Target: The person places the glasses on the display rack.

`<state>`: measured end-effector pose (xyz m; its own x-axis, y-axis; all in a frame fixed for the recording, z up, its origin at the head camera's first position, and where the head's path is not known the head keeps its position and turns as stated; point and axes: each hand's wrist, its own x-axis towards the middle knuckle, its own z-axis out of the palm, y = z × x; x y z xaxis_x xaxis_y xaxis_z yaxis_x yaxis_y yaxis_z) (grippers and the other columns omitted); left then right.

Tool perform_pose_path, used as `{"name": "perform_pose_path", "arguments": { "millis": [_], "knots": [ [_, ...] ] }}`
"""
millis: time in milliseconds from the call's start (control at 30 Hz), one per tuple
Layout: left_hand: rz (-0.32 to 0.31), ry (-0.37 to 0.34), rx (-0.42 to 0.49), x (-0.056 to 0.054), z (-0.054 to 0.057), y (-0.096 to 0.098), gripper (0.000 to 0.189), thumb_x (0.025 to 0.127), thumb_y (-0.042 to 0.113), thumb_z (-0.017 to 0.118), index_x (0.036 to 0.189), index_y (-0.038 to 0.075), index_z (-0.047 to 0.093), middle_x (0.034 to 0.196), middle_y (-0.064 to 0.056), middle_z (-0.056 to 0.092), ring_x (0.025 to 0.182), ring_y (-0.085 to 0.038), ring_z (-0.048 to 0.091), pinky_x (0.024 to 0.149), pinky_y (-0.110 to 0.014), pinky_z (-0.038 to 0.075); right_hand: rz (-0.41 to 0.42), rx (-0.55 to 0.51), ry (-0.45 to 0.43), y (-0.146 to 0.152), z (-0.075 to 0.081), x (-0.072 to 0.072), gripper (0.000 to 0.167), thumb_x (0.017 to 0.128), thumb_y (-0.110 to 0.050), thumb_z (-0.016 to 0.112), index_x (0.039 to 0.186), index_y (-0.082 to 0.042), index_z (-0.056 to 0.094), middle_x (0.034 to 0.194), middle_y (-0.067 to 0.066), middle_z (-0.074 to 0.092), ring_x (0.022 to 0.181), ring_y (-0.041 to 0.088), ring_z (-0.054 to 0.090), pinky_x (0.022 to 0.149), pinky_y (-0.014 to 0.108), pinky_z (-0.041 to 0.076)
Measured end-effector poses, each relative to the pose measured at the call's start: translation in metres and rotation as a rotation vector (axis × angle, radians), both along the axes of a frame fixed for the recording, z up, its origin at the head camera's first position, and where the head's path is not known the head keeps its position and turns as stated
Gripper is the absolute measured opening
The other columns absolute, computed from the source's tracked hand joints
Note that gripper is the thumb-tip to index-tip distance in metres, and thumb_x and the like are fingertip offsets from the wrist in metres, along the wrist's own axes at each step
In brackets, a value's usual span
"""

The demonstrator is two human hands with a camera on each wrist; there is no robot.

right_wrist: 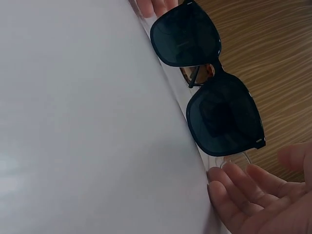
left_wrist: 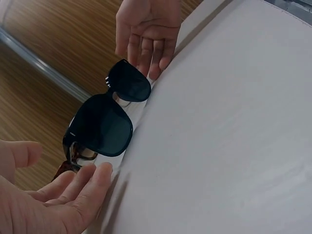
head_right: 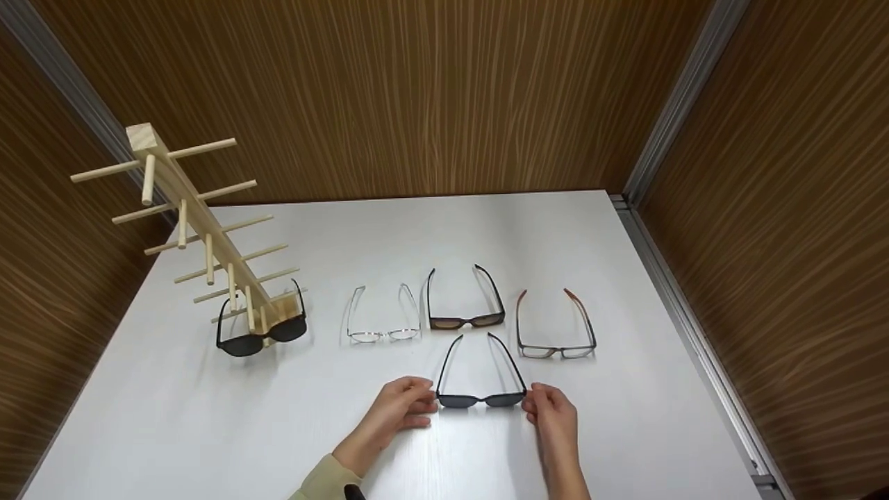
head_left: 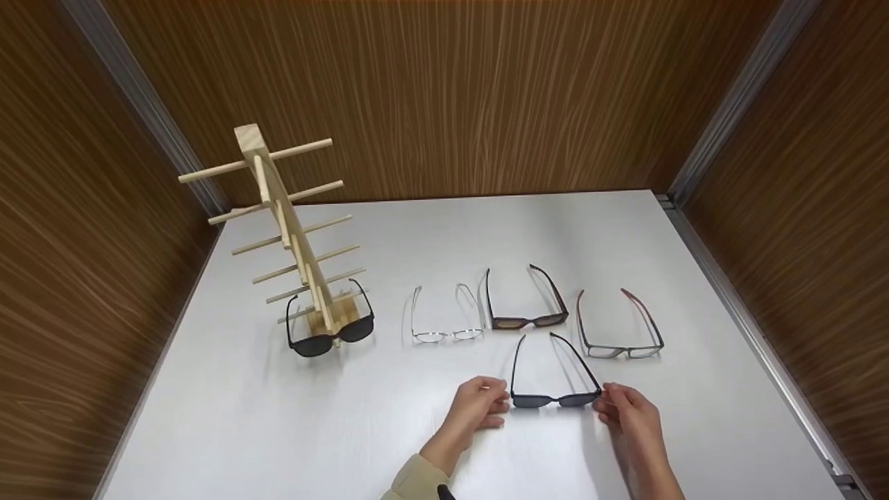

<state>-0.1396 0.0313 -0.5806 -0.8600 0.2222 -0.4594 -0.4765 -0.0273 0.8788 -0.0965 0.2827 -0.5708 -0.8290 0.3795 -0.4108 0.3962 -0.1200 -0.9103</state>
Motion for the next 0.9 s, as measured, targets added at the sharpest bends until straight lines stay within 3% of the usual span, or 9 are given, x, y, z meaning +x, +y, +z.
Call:
{"name": "perform_pose_path", "arguments": {
  "millis": [300,533,767,900],
  "knots": [
    [-0.041,0.047,-0.043,0.002,-0.002,0.01,0.031,0.085,0.026,0.067,0.107,0.005,0.063,0.092,-0.003,0.062,0.083,-0.02,0.064,0.065,-0.034,0.055,0.089,0.105,-0.003,-0.003,0.002,0.0,0.047,0.095,-0.025,0.054,0.125,0.011,0.046,0.095,0.008,0.065,0.085,0.013,0.063,0.079,0.024,0.05],
    [-0.06,0.083,-0.075,0.002,-0.005,0.013,0.03,0.085,0.023,0.067,0.109,0.005,0.064,0.091,-0.003,0.064,0.084,-0.019,0.065,0.07,-0.036,0.054,0.125,0.163,0.01,-0.006,-0.002,-0.002,0.043,0.095,-0.02,0.055,0.123,0.012,0.048,0.105,0.016,0.062,0.089,0.015,0.063,0.083,0.026,0.05],
    [-0.049,0.119,-0.045,0.003,-0.008,0.011,0.027,0.088,0.022,0.065,0.107,0.004,0.064,0.088,-0.004,0.064,0.08,-0.018,0.064,0.072,-0.034,0.054,0.136,0.201,-0.027,-0.007,-0.001,-0.001,0.045,0.094,-0.026,0.056,0.122,0.008,0.051,0.11,0.013,0.061,0.094,0.015,0.06,0.083,0.025,0.049],
    [-0.036,0.131,-0.03,0.004,-0.006,0.009,0.027,0.088,0.021,0.064,0.108,0.003,0.064,0.087,-0.006,0.064,0.079,-0.018,0.064,0.073,-0.036,0.054,0.13,0.201,-0.001,-0.01,0.003,-0.001,0.043,0.093,-0.025,0.057,0.12,0.008,0.053,0.109,0.013,0.062,0.093,0.016,0.061,0.081,0.025,0.049]
  ]
}}
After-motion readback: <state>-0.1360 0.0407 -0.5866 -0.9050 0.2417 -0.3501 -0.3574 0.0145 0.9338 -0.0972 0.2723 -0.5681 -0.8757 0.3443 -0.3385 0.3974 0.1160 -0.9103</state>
